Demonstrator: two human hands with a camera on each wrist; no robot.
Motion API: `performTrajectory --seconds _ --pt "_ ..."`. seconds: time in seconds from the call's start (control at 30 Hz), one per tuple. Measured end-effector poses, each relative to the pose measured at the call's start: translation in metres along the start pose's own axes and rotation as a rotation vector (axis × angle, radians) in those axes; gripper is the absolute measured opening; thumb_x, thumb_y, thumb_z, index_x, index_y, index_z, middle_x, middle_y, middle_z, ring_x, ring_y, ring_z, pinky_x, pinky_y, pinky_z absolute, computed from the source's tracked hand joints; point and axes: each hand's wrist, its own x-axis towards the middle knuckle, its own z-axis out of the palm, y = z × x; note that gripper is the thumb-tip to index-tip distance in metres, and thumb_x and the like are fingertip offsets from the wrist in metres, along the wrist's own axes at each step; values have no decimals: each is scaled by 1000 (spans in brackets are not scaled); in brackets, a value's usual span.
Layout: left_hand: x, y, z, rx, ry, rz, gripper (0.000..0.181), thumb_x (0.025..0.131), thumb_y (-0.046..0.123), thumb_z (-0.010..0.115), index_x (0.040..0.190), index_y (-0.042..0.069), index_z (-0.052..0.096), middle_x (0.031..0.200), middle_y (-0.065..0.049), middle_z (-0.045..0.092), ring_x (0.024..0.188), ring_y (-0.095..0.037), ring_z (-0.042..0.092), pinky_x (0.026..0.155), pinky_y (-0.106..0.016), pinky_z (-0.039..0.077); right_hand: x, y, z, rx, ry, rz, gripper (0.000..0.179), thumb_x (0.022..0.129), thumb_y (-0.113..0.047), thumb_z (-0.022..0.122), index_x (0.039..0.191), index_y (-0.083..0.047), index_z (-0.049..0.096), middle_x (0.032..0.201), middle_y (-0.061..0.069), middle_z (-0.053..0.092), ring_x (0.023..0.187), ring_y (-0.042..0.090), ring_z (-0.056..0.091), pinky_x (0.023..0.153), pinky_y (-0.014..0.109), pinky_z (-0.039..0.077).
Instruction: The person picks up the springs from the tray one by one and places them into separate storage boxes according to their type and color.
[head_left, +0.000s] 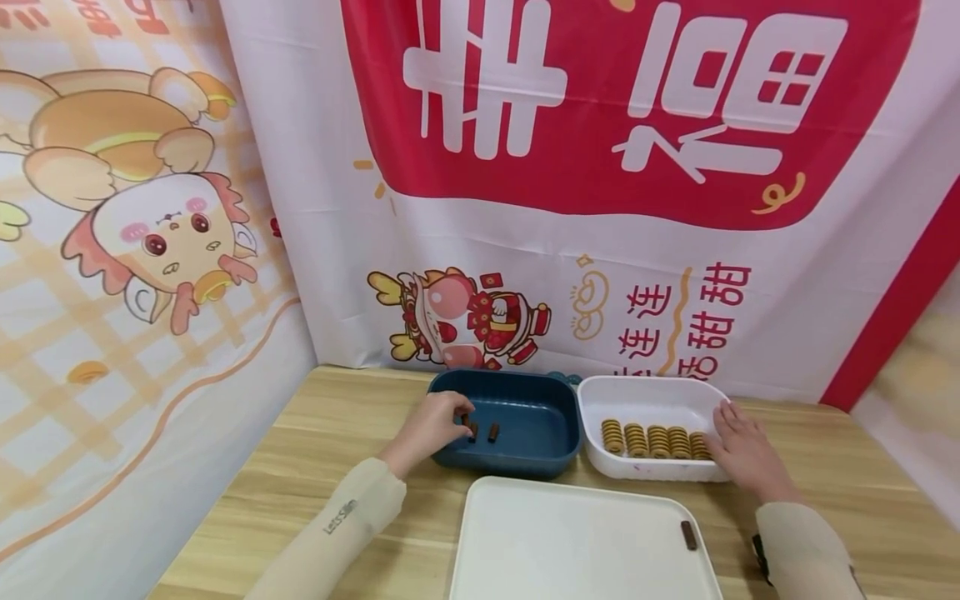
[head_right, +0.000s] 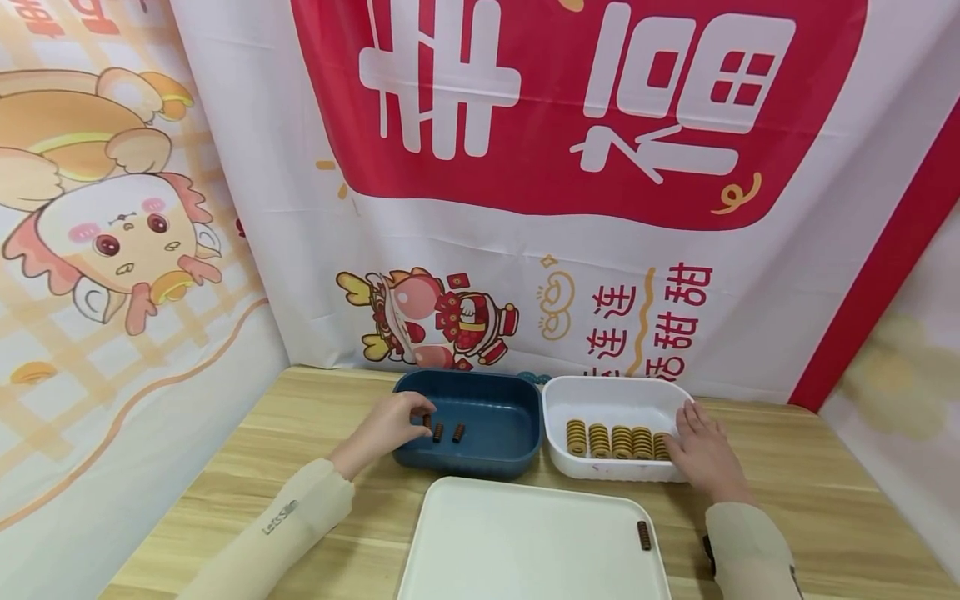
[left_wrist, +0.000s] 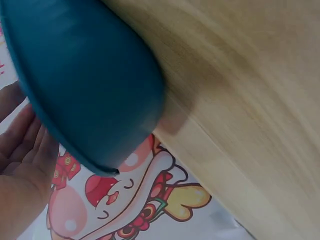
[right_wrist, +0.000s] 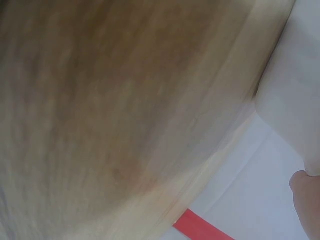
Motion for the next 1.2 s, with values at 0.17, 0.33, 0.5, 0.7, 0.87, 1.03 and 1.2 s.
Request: performTrajectory --seconds 0.17,0.33,0.5,0.7,0.87,1.03,1.2 --pt "15 -9 7 91 -75 9 26 77 0 77 102 -5 70 99 -14 69 88 -23 63 82 -37 53 -1 -3 -1 3 15 -13 64 102 -30 38 135 24 27 143 41 19 138 49 9 106 65 6" --pt "27 -18 14 148 -102 -7 25 75 -2 78 99 -4 71 95 -13 69 85 -22 63 81 -38 53 -1 -3 -1 7 16 -11 63 102 -30 38 135 24 27 143 40 19 138 49 9 106 65 5" --pt "34 -24 20 160 -159 -39 28 75 -1 79 101 -3 71 97 -13 68 87 -21 63 82 -37 53 -1 -4 -1 3 22 -19 62 102 -28 38 134 24 28 143 41 20 137 51 12 106 65 6" --pt "35 -25 26 152 -171 -29 27 75 -3 77 101 -3 70 97 -13 68 90 -23 63 82 -38 53 0 -2 -2 7 -2 1 64 102 -30 37 135 23 26 144 40 18 138 50 9 106 65 5" --pt "33 -22 27 162 -177 -31 23 75 -5 76 97 -2 71 93 -11 68 85 -21 62 81 -37 53 0 -1 0 -2 19 -12 63 101 -29 39 135 24 27 143 41 19 136 51 12 105 66 6" --pt "32 -22 28 186 -178 -14 20 74 -7 75 93 0 72 88 -9 68 81 -20 61 78 -36 54 0 -2 0 -8 18 -9 63 101 -29 40 134 24 28 143 40 20 137 50 11 105 65 8" --pt "32 -22 27 195 -180 -14 20 73 -8 76 90 1 72 87 -8 68 82 -20 61 76 -36 54 1 -2 0 -20 22 -16 61 100 -26 42 133 24 30 142 41 22 136 51 15 105 66 11"
